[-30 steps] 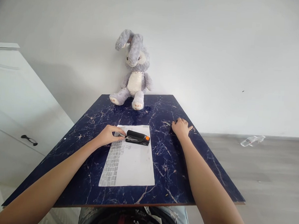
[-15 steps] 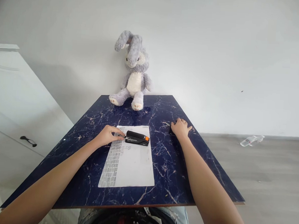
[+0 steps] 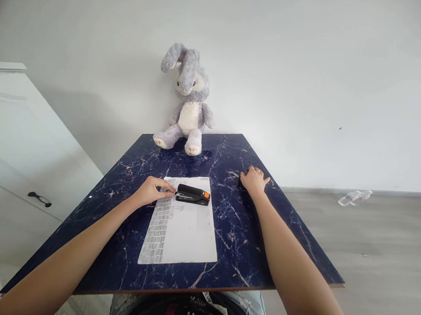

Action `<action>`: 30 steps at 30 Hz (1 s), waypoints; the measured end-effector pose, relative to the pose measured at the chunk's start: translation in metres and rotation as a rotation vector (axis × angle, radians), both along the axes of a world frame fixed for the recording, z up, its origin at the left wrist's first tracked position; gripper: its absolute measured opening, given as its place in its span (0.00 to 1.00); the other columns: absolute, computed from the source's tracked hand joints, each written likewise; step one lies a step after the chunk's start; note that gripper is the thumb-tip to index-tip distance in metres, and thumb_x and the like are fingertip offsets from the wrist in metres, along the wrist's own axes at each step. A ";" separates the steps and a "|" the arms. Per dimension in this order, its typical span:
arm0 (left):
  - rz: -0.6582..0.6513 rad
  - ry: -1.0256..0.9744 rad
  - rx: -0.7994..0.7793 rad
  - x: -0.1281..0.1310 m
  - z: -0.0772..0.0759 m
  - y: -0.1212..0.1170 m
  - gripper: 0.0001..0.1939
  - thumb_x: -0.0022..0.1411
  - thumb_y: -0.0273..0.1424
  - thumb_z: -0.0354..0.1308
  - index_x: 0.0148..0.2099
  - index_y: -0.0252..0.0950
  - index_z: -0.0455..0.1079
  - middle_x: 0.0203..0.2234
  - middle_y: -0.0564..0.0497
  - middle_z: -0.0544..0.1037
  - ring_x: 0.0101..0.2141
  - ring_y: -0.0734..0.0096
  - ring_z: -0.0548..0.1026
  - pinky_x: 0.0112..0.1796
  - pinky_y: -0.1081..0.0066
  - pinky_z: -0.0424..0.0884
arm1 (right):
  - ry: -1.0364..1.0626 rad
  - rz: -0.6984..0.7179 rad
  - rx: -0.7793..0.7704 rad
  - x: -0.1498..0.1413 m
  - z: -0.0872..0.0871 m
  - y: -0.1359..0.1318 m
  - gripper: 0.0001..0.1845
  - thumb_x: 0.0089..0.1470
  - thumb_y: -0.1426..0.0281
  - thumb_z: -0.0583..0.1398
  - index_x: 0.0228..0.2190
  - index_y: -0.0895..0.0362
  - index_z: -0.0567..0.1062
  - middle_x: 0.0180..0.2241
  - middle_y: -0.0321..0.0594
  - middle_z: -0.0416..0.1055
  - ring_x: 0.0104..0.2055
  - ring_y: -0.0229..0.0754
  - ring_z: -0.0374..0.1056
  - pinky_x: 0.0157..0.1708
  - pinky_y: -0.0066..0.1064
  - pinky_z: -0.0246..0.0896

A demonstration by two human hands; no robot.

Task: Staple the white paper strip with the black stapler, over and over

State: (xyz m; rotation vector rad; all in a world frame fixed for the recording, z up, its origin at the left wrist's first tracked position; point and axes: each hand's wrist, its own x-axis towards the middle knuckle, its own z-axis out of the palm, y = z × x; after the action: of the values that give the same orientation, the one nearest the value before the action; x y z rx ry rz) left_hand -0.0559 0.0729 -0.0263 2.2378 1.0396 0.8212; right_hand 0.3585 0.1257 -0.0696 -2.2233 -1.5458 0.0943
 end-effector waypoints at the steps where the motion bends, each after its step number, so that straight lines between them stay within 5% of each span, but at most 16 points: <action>1: -0.002 0.000 0.001 0.000 0.000 0.000 0.09 0.57 0.39 0.71 0.38 0.40 0.84 0.36 0.49 0.85 0.39 0.60 0.83 0.46 0.65 0.76 | 0.000 0.000 0.000 0.000 0.000 0.000 0.23 0.62 0.60 0.54 0.52 0.59 0.73 0.58 0.56 0.67 0.63 0.60 0.58 0.62 0.68 0.44; 20: -0.183 0.122 -0.027 -0.033 0.006 0.013 0.10 0.63 0.37 0.66 0.46 0.44 0.83 0.43 0.48 0.85 0.45 0.61 0.82 0.51 0.64 0.75 | 0.006 0.008 -0.009 -0.001 0.001 -0.002 0.21 0.62 0.61 0.55 0.52 0.59 0.73 0.58 0.55 0.68 0.63 0.60 0.58 0.61 0.67 0.46; 24: -0.122 0.114 -0.003 -0.036 0.003 0.015 0.08 0.64 0.36 0.65 0.42 0.43 0.84 0.39 0.48 0.85 0.41 0.62 0.82 0.48 0.66 0.75 | 0.025 0.014 0.184 -0.014 0.016 -0.008 0.20 0.62 0.62 0.55 0.51 0.58 0.74 0.58 0.54 0.68 0.63 0.60 0.57 0.61 0.61 0.50; 27: -0.057 0.108 0.049 -0.031 0.000 0.013 0.06 0.63 0.35 0.65 0.38 0.42 0.83 0.36 0.49 0.85 0.39 0.63 0.82 0.48 0.65 0.73 | 0.184 0.299 0.336 -0.041 0.036 -0.023 0.18 0.65 0.60 0.53 0.46 0.57 0.76 0.50 0.51 0.74 0.55 0.54 0.66 0.56 0.48 0.60; 30: -0.010 0.098 0.053 -0.022 -0.003 0.011 0.04 0.61 0.33 0.67 0.38 0.40 0.80 0.35 0.51 0.85 0.37 0.64 0.82 0.48 0.65 0.72 | 0.425 0.839 0.151 -0.082 0.048 -0.048 0.22 0.68 0.56 0.49 0.41 0.55 0.77 0.41 0.43 0.77 0.42 0.47 0.72 0.44 0.37 0.66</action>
State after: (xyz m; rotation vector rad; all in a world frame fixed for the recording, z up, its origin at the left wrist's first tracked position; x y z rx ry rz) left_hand -0.0777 0.0834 -0.0290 2.3465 1.0624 0.7496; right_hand 0.2764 0.0776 -0.0213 -1.2038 -2.0149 0.6231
